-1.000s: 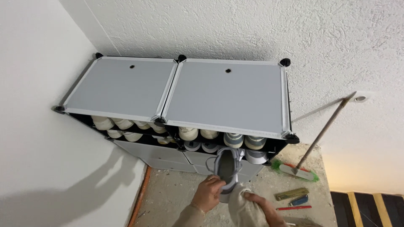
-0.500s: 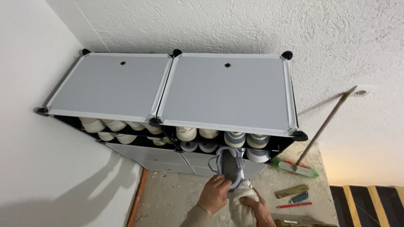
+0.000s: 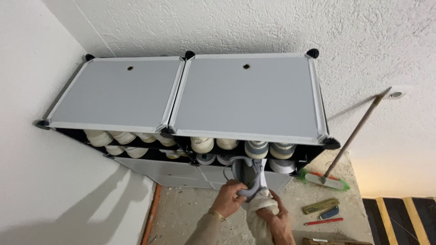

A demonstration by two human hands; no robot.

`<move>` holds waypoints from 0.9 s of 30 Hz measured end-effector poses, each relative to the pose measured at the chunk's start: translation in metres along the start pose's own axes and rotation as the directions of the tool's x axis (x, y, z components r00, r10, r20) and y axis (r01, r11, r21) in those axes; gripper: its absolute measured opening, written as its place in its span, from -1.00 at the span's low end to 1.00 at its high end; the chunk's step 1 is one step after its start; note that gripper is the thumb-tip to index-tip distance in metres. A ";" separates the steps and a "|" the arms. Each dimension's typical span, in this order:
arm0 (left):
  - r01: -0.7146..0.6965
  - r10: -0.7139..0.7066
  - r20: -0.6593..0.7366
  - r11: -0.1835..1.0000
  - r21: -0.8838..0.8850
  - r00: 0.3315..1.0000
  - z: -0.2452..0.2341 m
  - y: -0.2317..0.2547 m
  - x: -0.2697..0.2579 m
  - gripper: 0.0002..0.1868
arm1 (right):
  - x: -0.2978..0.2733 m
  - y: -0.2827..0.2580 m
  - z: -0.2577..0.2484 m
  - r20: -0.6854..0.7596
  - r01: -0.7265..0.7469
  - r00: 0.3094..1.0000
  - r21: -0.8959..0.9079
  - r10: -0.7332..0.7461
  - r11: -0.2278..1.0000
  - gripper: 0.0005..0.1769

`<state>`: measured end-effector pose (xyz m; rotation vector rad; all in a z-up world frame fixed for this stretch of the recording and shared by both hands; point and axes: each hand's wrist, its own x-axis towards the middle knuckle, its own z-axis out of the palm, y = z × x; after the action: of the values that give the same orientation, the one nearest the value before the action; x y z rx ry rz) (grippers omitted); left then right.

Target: The person removes several pairs of sneakers from a multi-tiered shoe rack, including blue and white pairs, and places them back. They then use a white cloth to wipe the exterior of a grey sneaker resting on the top shelf of the rack.

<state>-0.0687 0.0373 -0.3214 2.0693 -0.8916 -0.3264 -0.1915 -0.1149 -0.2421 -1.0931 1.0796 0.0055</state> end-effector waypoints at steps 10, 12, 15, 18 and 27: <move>-0.142 0.150 -0.115 0.987 0.071 0.982 0.012 0.021 0.015 -0.69 | 0.062 0.032 -0.023 0.013 0.134 0.990 0.147 -0.137 0.980 -0.21; -0.139 0.144 -0.107 0.989 0.052 0.984 0.005 0.016 0.022 -0.72 | 0.039 0.005 -0.014 0.011 0.114 0.993 0.112 -0.116 0.987 -0.29; 0.131 -0.140 -0.041 0.975 -0.182 0.989 -0.009 0.009 0.029 -0.73 | 0.013 -0.017 0.003 0.061 0.088 0.993 0.134 -0.097 0.987 -0.21; 0.201 -0.203 0.004 0.966 -0.164 0.979 -0.012 -0.001 0.032 -0.70 | 0.027 -0.003 0.010 0.001 0.078 0.997 0.050 -0.078 0.996 -0.26; -0.145 0.141 0.060 0.987 0.071 0.988 -0.019 0.029 0.024 -0.69 | 0.033 -0.016 -0.014 0.138 0.066 0.986 0.184 -0.092 0.981 -0.12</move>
<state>-0.0557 0.0202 -0.2846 2.0595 -1.0944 -0.2778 -0.1759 -0.1486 -0.2541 -0.9575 0.8871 -0.0731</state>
